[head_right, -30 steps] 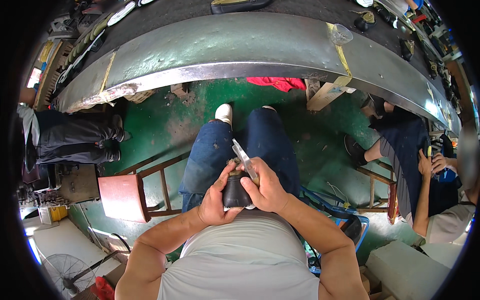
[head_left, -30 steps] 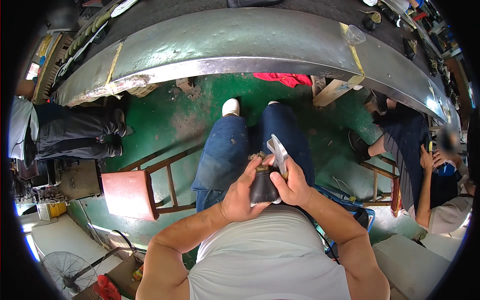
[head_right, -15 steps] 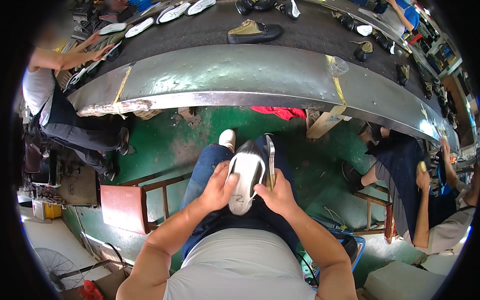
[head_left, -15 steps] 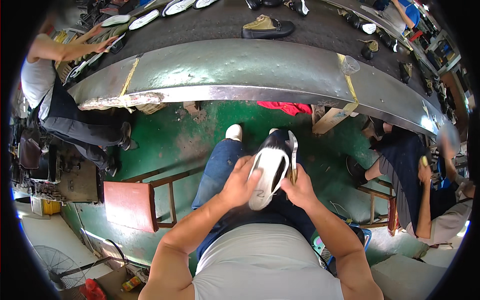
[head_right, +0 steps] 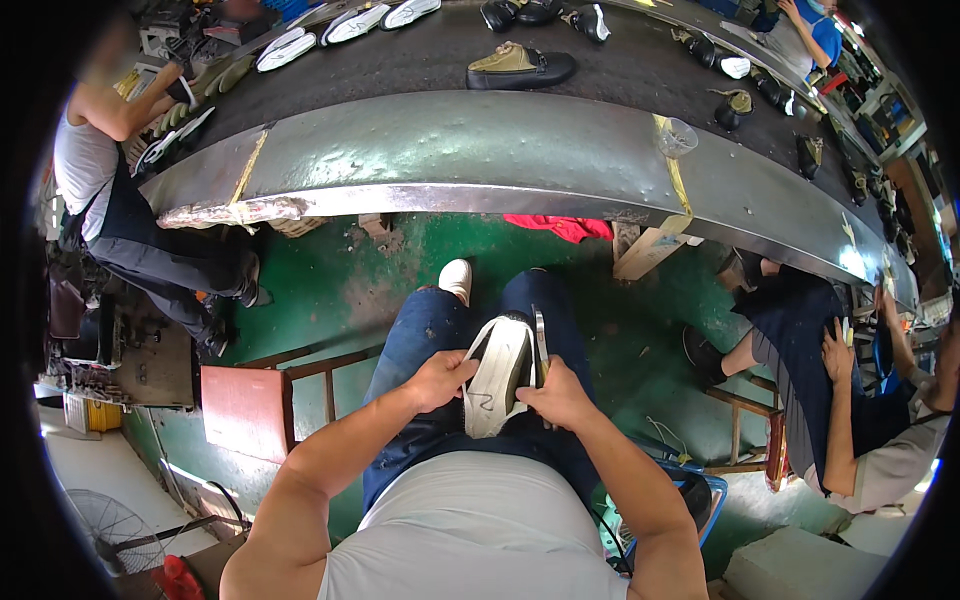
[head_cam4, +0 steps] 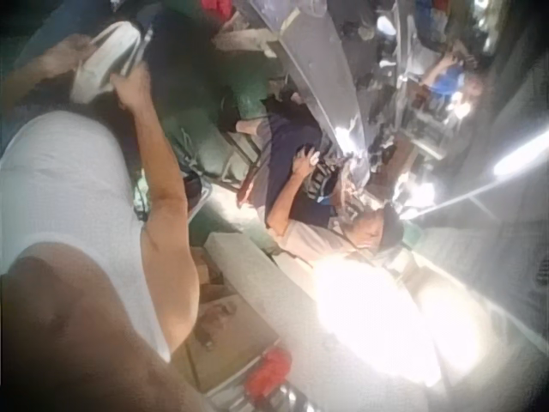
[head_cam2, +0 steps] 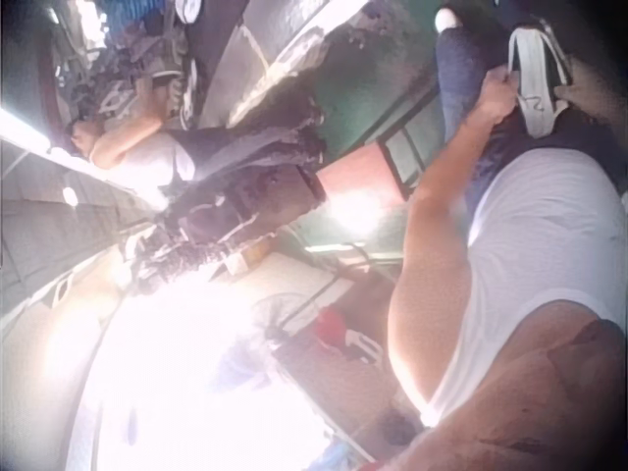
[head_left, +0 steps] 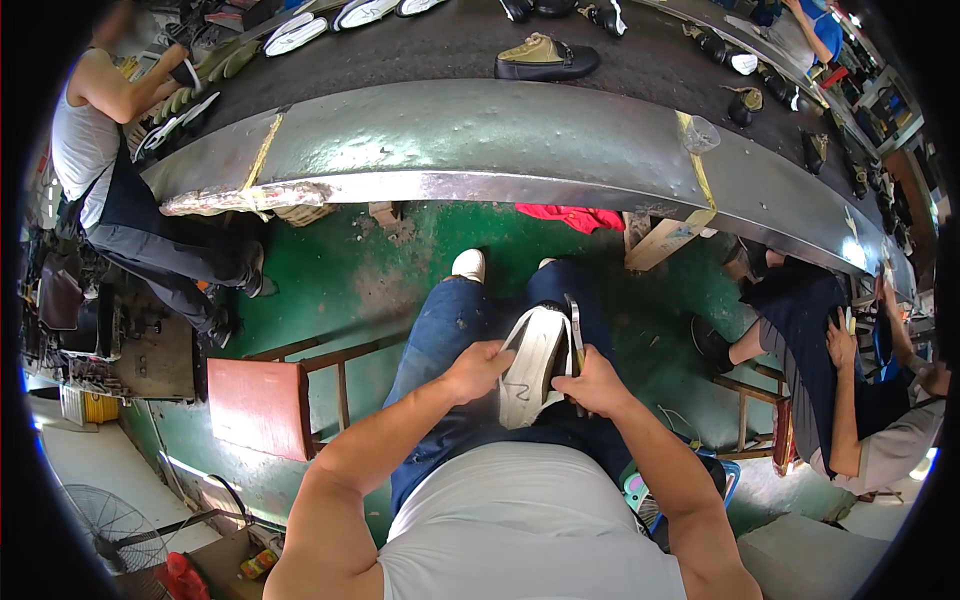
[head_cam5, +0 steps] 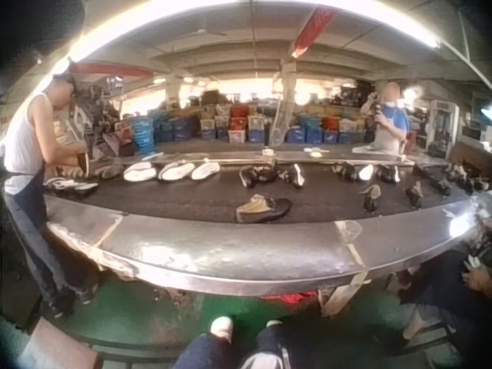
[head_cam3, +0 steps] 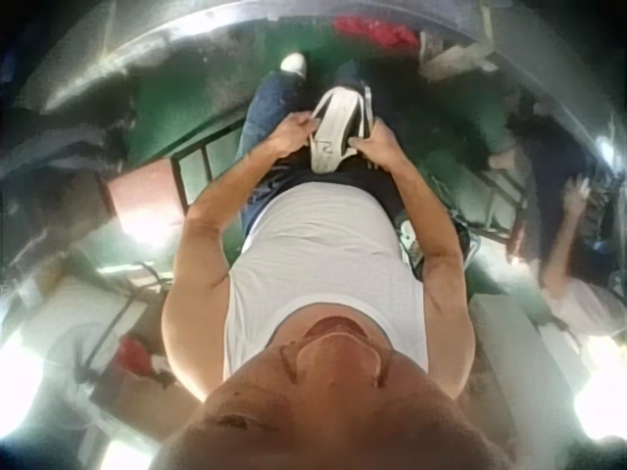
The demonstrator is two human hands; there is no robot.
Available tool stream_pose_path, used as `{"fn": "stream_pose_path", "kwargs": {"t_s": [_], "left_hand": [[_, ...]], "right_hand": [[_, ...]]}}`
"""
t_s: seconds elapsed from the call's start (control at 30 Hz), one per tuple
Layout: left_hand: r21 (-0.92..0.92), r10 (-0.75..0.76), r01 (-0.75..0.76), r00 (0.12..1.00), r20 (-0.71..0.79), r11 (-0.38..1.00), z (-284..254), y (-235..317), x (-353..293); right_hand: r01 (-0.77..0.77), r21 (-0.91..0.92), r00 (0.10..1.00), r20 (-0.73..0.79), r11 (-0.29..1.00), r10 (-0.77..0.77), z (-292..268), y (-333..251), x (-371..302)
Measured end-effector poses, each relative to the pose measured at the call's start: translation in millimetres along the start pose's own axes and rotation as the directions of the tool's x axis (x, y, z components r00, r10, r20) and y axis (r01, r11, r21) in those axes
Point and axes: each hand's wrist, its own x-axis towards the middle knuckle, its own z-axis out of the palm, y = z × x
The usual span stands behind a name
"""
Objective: Using a lasting tool to pull and secure shoe uppers over a last on an assembly line.
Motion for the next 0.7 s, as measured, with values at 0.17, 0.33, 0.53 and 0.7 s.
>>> {"fn": "stream_pose_path", "kwargs": {"t_s": [0.17, 0.33, 0.53, 0.7], "left_hand": [[-0.367, 0.178, -0.087, 0.959, 0.222, 0.926, 0.5, 4.5, -9.9], [-0.615, 0.288, -0.05, 0.911, 0.295, 0.787, 14.2, -9.3, -15.8], [-0.185, 0.239, -0.212, 0.961, 0.137, 0.96, 29.8, -19.9, -20.4], [-0.081, 0.335, -0.327, 0.936, 0.105, 0.941, 42.4, -29.1, -18.7]], "right_hand": [[0.188, 0.37, 0.976, 0.034, 0.91, -0.216, -17.3, 70.3, -6.3], [0.305, -0.364, 0.952, 0.085, 0.88, -0.295, -30.4, 52.5, -59.6], [0.524, -0.51, 0.846, 0.215, 0.682, -0.488, -31.2, 31.3, -56.0], [0.588, -0.647, 0.759, 0.236, 0.484, -0.607, -32.4, 11.9, -49.3]]}}
